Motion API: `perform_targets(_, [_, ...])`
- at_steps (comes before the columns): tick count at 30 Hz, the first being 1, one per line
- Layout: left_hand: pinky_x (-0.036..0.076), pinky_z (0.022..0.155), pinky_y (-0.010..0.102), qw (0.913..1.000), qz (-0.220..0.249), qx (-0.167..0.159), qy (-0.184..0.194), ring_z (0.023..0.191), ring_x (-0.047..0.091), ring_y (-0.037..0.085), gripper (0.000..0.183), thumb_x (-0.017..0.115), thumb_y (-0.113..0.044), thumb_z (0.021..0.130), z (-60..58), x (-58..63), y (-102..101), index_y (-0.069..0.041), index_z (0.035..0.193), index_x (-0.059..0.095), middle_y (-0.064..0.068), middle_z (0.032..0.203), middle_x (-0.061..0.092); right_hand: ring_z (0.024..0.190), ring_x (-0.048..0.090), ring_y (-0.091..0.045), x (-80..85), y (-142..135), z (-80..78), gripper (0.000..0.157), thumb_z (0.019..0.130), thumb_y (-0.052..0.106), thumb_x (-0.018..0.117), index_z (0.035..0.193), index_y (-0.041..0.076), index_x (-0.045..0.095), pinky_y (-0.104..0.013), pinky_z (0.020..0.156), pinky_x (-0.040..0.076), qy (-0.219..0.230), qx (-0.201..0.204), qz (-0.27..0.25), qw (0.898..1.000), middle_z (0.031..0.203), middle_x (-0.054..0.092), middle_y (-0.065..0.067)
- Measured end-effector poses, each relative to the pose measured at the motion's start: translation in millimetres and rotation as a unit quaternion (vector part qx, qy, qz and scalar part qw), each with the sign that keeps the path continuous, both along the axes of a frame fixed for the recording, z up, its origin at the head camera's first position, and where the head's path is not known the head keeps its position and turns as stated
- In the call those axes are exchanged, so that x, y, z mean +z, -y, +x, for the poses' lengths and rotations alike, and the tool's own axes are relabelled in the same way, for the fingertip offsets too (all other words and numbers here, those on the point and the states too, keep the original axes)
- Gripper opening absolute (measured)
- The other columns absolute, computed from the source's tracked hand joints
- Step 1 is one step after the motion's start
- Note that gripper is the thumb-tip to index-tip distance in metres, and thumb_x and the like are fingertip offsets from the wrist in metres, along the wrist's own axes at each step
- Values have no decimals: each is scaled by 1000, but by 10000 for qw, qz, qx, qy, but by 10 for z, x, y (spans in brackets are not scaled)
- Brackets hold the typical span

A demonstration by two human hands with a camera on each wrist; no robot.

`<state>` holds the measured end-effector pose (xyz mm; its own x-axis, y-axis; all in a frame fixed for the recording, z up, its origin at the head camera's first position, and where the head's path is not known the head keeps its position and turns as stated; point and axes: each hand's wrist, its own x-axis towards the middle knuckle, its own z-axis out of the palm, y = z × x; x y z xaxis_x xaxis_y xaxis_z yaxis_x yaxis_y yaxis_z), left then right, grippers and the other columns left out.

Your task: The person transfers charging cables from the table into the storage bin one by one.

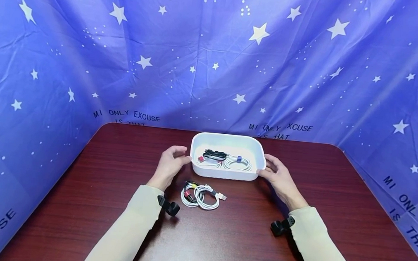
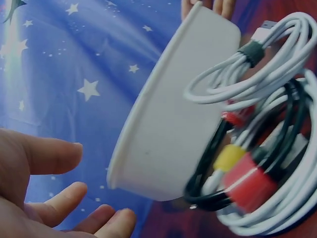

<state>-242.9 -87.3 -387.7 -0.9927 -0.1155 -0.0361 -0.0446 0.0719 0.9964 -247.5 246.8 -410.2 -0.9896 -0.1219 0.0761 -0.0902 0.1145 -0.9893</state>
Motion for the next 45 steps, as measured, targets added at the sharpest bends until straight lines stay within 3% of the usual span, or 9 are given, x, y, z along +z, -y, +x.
perform_targets(8, [45,95,40,9981,-535,9,-297,116,54,34,35,68,-1,82,45,142,47,2,116,61,21,119,60,121,45,-37,-5,-1,-6,72,84,-6,63,145,-8,25,-15,84,47,15,-21,-71,10000,138,39,-33])
perform_targets(16, [51,85,39,9895,-1107,-96,-927,100,62,29,28,67,2,81,109,248,84,3,109,66,21,107,66,120,47,-33,8,5,9,72,84,-3,64,144,-8,25,-15,85,46,3,-33,-75,10000,138,38,-33])
perform_targets(23, [52,82,38,9722,-1708,-602,-1483,90,65,26,23,67,1,82,199,311,-3,2,104,69,18,101,69,117,49,-28,12,2,6,72,84,-3,64,145,-8,25,-14,86,46,30,-70,-39,10000,138,39,-33])
perform_targets(30, [52,73,30,9606,-1928,-1325,-1504,83,65,18,16,68,1,83,260,326,-89,-1,99,71,8,94,71,117,49,-29,23,11,15,72,84,-3,64,145,-8,25,-15,86,46,26,-69,-40,10000,137,39,-33])
perform_targets(35, [52,71,27,9453,-2290,-1744,-1537,79,64,12,14,68,-1,84,297,303,-132,-6,96,73,3,93,71,116,51,-27,29,14,9,71,85,-4,63,145,-8,25,-15,85,46,30,-75,-47,10000,137,39,-33])
perform_targets(40, [52,73,26,9302,-2423,-2233,-1617,79,64,12,14,67,0,84,325,261,-167,-4,96,72,9,92,70,113,53,-25,35,18,8,70,84,-4,63,144,-9,26,-15,85,46,26,-84,-39,10000,136,40,-34])
perform_targets(45, [51,76,25,9135,-2728,-2468,-1739,80,65,12,15,67,0,84,343,222,-210,-2,98,71,5,89,70,117,50,-28,31,14,17,71,84,-4,64,144,-9,25,-15,86,46,38,-52,-56,10000,137,39,-34])
